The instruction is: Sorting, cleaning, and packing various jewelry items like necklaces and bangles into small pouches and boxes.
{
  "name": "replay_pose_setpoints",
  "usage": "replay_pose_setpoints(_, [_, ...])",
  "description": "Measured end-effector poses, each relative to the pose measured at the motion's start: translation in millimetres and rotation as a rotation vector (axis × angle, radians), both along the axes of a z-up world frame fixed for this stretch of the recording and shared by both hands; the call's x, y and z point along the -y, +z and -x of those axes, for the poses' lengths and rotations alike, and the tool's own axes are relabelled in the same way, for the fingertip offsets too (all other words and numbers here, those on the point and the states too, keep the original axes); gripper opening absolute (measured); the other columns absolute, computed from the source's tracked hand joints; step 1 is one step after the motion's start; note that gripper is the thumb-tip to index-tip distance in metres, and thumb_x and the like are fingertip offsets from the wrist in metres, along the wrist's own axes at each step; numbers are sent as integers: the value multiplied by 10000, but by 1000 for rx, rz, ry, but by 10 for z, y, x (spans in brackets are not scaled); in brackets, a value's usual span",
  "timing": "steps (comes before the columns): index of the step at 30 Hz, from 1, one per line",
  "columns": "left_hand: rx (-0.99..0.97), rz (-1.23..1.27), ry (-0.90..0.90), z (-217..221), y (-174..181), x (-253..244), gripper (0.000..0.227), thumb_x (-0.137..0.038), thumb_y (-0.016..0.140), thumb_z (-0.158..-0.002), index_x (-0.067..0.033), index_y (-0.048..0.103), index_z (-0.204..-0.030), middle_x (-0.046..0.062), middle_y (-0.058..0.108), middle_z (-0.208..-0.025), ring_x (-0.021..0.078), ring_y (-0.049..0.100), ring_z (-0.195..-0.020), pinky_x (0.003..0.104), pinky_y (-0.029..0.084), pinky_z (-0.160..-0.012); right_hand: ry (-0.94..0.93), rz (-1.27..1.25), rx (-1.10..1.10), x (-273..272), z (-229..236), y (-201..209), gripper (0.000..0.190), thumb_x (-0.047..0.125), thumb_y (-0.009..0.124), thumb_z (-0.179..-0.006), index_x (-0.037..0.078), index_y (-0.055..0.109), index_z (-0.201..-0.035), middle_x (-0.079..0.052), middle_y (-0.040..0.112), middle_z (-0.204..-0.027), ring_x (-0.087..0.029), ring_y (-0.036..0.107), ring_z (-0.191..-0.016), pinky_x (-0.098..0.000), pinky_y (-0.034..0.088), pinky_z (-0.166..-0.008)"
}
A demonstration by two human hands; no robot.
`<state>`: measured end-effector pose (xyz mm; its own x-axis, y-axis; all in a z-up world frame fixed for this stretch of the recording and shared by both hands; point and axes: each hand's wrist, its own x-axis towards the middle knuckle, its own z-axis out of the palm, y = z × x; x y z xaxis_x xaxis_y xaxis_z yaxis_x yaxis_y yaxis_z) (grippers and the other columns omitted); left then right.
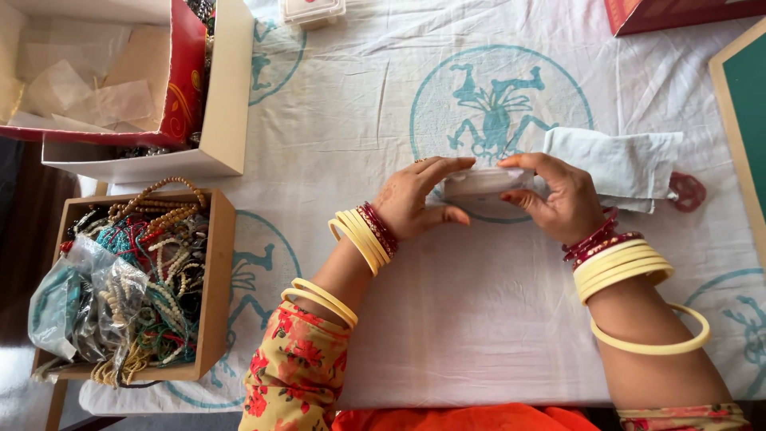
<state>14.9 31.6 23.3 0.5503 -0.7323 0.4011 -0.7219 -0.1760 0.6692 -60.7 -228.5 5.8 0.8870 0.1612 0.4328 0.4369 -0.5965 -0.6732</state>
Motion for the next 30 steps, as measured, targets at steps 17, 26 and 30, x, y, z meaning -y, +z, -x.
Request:
replay_pose_setpoints(17, [-51, -5, 299, 109, -224, 208, 243, -36, 692, -941, -91, 621, -1167, 101, 734, -1093, 247, 727, -879, 338, 589, -745, -31, -170, 3, 61, -70, -147, 297, 174, 790, -911, 83, 637, -1149, -55, 701, -1051, -85, 637, -810, -237, 549, -682])
replay_pose_setpoints(26, [-17, 23, 281, 62, -188, 120, 397, -180, 780, -952, -138, 592, -1299, 67, 703, -1194, 259, 690, -1081, 393, 526, -926, -36, -63, 75, -13, -50, -61, 488, 218, 808, -896, 93, 547, -1290, -82, 680, -1137, -182, 643, -990, -329, 536, -862])
replay_pose_setpoints(30, [461, -88, 342, 69, 47, 50, 488, -287, 865, -749, -237, 630, -1175, 61, 612, -1370, 334, 470, -1350, 507, 300, -1085, -18, 67, 245, -28, -18, 65, 777, 288, 830, -818, 44, 459, -1457, -131, 640, -1302, -296, 536, -1262, -454, 419, -1103])
